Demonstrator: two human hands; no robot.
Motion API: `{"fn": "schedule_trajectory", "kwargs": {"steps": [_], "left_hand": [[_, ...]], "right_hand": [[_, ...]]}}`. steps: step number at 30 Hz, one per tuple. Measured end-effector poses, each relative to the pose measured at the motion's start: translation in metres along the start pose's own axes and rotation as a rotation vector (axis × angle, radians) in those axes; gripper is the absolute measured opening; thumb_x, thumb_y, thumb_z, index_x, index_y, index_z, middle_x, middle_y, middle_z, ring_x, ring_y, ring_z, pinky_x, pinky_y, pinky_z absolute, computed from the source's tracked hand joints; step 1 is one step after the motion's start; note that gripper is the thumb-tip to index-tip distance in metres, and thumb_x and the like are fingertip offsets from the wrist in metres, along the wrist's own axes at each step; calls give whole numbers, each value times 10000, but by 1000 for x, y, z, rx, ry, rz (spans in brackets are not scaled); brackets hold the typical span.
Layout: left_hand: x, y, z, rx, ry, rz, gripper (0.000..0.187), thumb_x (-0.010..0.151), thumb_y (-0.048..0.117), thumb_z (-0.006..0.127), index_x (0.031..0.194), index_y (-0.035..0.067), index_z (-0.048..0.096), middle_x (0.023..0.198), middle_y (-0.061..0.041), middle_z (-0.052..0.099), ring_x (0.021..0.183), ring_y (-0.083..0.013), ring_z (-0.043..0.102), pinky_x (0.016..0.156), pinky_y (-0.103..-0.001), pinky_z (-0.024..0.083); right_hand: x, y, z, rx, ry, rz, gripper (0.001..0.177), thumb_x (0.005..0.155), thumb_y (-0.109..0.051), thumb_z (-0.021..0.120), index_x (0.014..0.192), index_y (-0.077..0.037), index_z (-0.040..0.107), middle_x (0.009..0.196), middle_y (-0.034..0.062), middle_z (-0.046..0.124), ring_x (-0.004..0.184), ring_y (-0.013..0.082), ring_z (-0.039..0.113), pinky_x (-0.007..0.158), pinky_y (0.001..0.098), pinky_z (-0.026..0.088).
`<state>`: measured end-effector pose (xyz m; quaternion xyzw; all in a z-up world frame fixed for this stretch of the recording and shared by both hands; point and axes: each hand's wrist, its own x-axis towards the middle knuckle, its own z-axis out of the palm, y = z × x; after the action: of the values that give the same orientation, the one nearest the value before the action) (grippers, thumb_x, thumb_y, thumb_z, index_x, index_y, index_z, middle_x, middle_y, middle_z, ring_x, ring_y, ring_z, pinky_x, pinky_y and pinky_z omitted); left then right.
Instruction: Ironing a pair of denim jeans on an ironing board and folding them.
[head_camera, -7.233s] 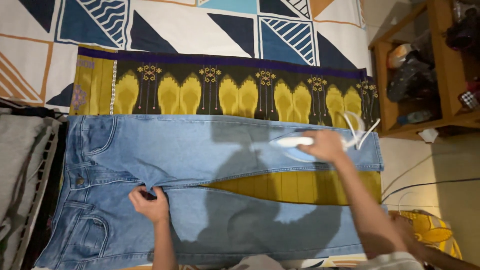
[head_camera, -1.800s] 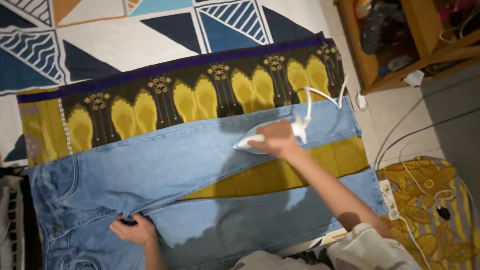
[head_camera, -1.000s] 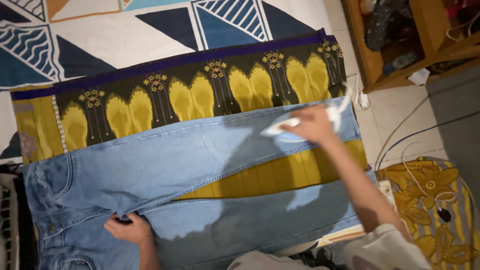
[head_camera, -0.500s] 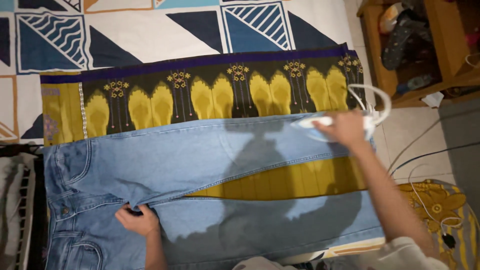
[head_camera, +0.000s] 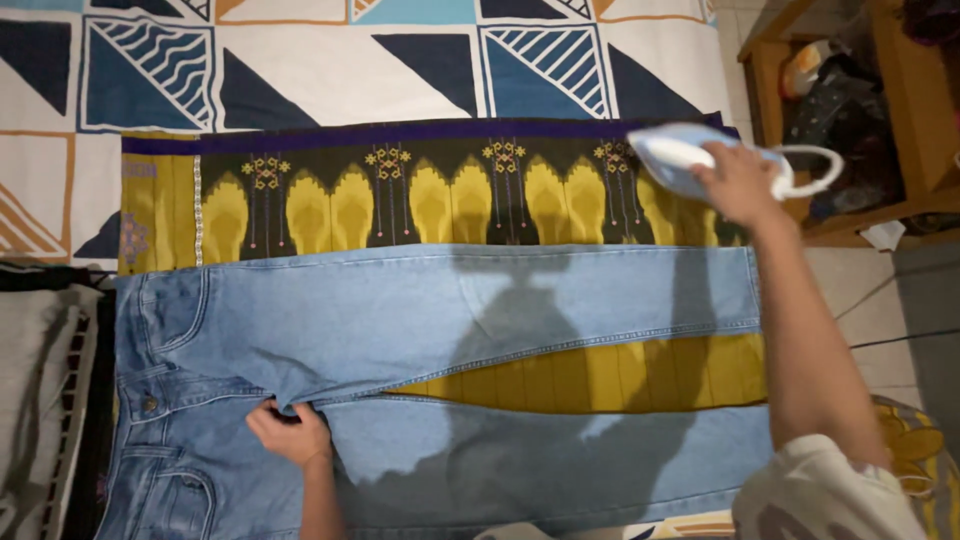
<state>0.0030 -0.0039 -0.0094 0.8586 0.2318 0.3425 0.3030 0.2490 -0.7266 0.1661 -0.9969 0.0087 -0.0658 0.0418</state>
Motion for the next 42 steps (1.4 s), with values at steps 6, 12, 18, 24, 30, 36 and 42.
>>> {"fn": "schedule_trajectory", "kwargs": {"steps": [6,12,18,24,30,36,42], "left_hand": [[2,10,-2,-24,3,-20,260,957,163,622,1023,-56,498,1038,-226,488,973,-422,504,880,-500,437],[0,-1,2,-31,5,-5,209,879,101,597,991,-50,507,996,-212,489,978,-422,500,890,-500,435],[1,-4,2,-53,5,2,238,844,91,613,1004,-45,502,1008,-213,487,989,-413,500,896,-495,442],[12,14,-26,-190,-127,-145,264,886,130,691,1076,-15,579,1032,-176,547,890,-336,540,789,-452,461],[22,-9,-132,-19,-137,102,320,979,149,685,1250,0,601,1246,-197,603,1153,-368,569,1029,-454,458],[10,-47,-193,444,55,11,291,983,82,722,1243,3,619,1308,-217,572,1289,-409,520,1091,-521,418],[12,-94,-201,466,92,-254,594,860,172,874,1269,-102,540,1297,-311,505,1170,-500,500,995,-553,419]], "right_hand": [[-3,-115,35,93,189,-63,437,1003,-168,678,1438,-203,666,1248,185,660,1206,368,517,1110,555,337],[-52,-137,82,126,260,-116,491,910,-22,666,1375,-176,689,1260,224,618,1168,409,543,1062,548,378],[-95,-142,60,127,277,-206,633,924,33,609,1541,-104,569,1491,314,476,1358,502,466,1153,543,383],[-234,-169,19,112,207,-65,574,878,-81,675,1445,-142,605,1468,242,528,1355,449,500,1133,552,385],[-427,-73,57,-95,293,305,549,930,-262,705,1438,-84,597,1371,307,544,1244,469,524,1103,582,410],[-537,14,116,-197,292,482,476,927,-301,749,1357,-141,618,1299,243,579,1168,444,554,1046,560,446],[-545,47,114,-229,144,633,406,921,-326,794,1198,-57,669,1133,284,664,1066,475,618,906,573,496]]}}
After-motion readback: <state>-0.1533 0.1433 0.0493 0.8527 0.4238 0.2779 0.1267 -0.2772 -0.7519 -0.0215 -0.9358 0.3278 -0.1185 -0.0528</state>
